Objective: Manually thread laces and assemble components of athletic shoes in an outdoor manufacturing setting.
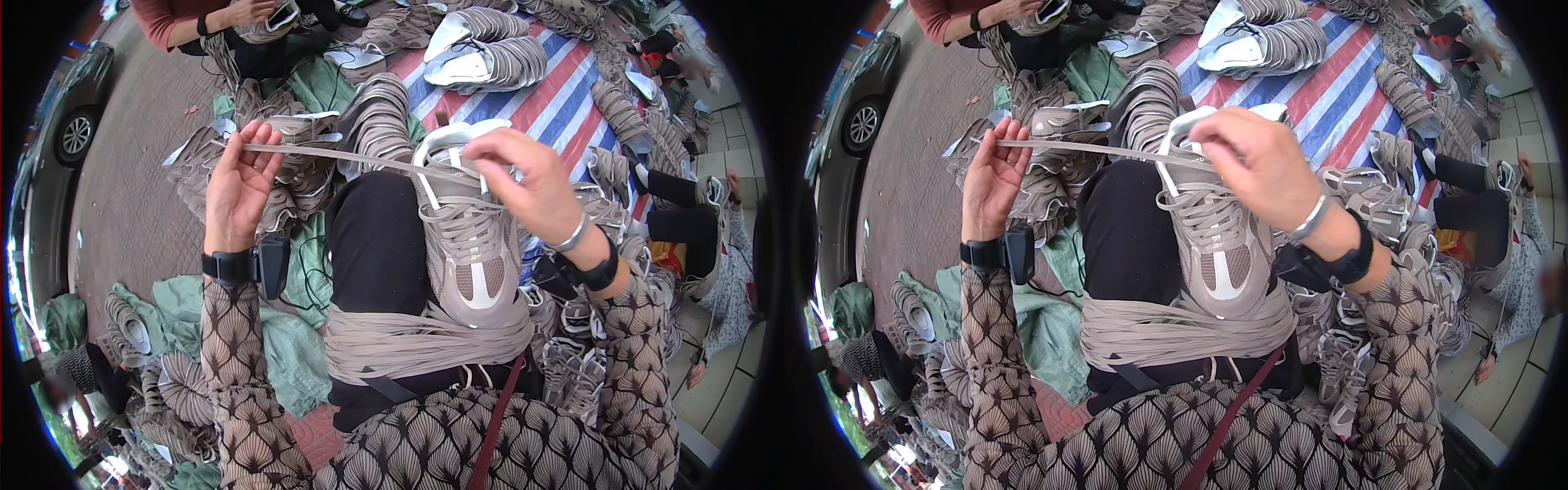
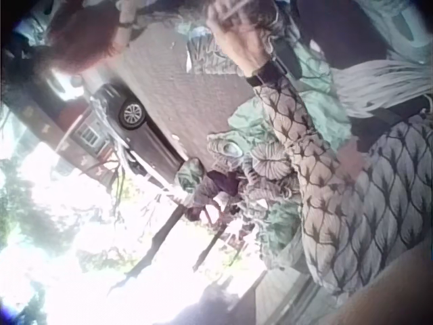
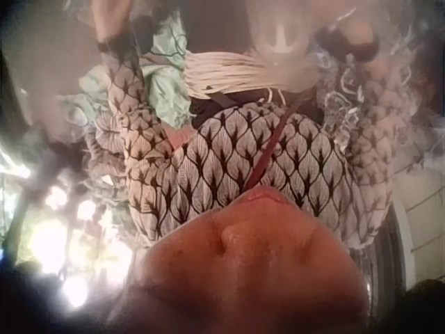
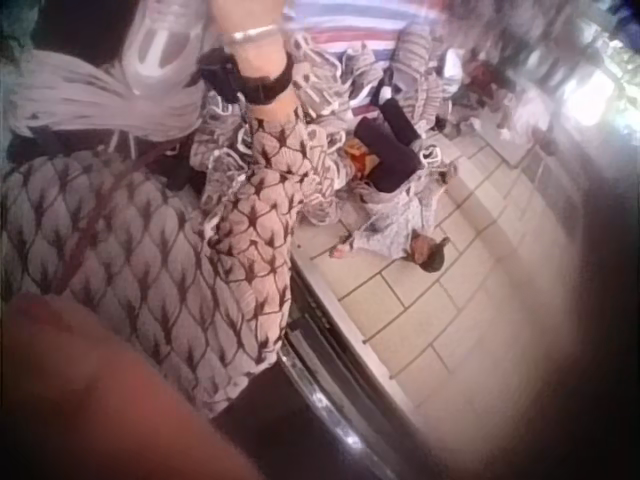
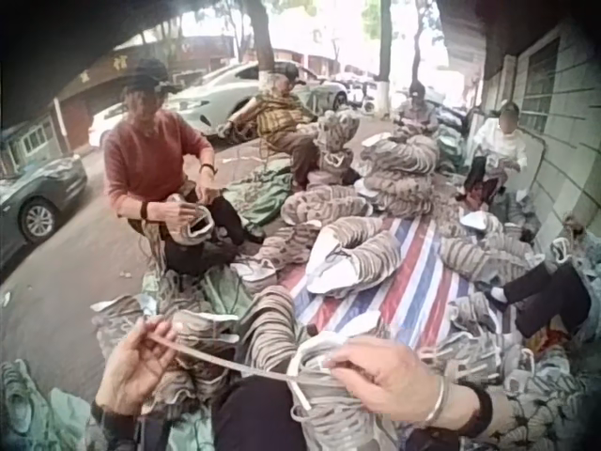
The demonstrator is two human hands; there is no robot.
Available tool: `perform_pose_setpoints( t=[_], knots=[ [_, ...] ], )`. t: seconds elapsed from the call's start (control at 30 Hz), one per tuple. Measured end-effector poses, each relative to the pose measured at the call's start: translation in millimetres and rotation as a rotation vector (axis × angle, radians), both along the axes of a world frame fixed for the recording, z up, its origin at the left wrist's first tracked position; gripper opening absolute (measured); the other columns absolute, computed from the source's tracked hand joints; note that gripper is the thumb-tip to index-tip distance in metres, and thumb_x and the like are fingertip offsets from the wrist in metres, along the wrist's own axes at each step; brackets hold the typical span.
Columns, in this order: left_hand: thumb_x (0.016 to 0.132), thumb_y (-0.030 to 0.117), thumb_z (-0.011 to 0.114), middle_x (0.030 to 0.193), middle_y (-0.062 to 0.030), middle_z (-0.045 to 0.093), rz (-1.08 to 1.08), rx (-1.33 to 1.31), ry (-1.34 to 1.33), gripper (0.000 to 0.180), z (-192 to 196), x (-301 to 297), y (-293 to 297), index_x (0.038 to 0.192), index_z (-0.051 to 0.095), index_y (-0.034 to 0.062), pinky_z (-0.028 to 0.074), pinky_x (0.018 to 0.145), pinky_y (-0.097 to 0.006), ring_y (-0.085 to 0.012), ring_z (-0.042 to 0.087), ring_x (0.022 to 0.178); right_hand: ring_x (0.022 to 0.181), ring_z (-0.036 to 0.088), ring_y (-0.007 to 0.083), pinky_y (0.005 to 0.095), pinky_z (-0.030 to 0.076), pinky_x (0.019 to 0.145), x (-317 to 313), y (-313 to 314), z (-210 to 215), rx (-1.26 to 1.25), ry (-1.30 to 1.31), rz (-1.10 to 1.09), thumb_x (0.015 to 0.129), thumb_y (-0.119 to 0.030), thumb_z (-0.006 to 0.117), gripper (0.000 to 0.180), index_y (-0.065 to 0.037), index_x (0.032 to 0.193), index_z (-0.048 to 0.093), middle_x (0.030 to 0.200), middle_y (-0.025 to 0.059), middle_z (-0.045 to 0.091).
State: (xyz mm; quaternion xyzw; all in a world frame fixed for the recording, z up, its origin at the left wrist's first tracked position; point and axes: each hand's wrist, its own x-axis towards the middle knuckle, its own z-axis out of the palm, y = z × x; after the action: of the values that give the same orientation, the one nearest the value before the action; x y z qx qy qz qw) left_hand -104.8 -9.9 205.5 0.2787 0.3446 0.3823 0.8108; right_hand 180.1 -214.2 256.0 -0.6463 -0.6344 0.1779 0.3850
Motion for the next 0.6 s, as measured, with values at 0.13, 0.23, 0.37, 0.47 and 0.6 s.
perform_pose_setpoints(
  t=[0.13, 0.23, 0.37, 0.47, 0.6],
  knots=[
    [0.101, 0.029, 0.041, 0.113, -0.0100, 0.063, 0.117, 0.121, 0.194, 0.038, 26, -8, -17, 0.122, 0.054, 0.0001, 0.051, 0.076, -0.026, -0.0129, 0.058, 0.086, 0.079, 0.063, 0.0264, 0.0322, 0.050, 0.071, -20, 17, -12, -0.019, -0.058, 0.128, 0.084, -0.005, 0.057, 0.015, 0.002, 0.096, 0.061, 0.089, 0.0143, 0.063],
    [0.100, 0.030, 0.045, 0.105, -0.0069, 0.065, 0.071, 0.201, 0.222, 0.038, 23, -17, -15, 0.120, 0.057, 0.0003, 0.045, 0.062, -0.018, -0.0047, 0.048, 0.070, 0.075, 0.064, 0.0184, 0.0288, 0.050, 0.068, -21, 22, -16, -0.083, -0.066, 0.167, 0.085, -0.004, 0.058, 0.016, 0.002, 0.099, 0.061, 0.087, 0.0095, 0.064],
    [0.098, 0.024, 0.052, 0.099, -0.0057, 0.065, 0.028, 0.144, -0.066, 0.032, 12, -23, -12, 0.120, 0.056, 0.0006, 0.048, 0.058, -0.016, -0.0049, 0.053, 0.066, 0.081, 0.062, 0.0105, 0.0261, 0.050, 0.071, -22, 25, -8, -0.395, 0.225, 0.136, 0.086, -0.004, 0.059, 0.019, 0.001, 0.104, 0.062, 0.088, 0.0055, 0.065],
    [0.097, 0.021, 0.054, 0.097, -0.0054, 0.065, 0.089, 0.100, -0.101, 0.031, 7, -21, -11, 0.119, 0.056, 0.0003, 0.051, 0.059, -0.016, -0.0053, 0.055, 0.065, 0.086, 0.062, 0.0101, 0.0257, 0.050, 0.076, -24, 26, -6, -0.431, 0.289, 0.134, 0.085, -0.004, 0.059, 0.022, 0.001, 0.107, 0.062, 0.092, 0.0058, 0.065],
    [0.096, 0.019, 0.055, 0.099, -0.0063, 0.065, 0.100, 0.104, -0.102, 0.030, 8, -26, -9, 0.118, 0.056, -0.0014, 0.054, 0.064, -0.016, -0.0067, 0.060, 0.071, 0.085, 0.065, 0.0246, 0.0325, 0.051, 0.076, -22, 25, -19, -0.174, 0.058, 0.211, 0.081, -0.004, 0.059, 0.027, 0.002, 0.107, 0.060, 0.091, 0.0131, 0.064]
  ],
)
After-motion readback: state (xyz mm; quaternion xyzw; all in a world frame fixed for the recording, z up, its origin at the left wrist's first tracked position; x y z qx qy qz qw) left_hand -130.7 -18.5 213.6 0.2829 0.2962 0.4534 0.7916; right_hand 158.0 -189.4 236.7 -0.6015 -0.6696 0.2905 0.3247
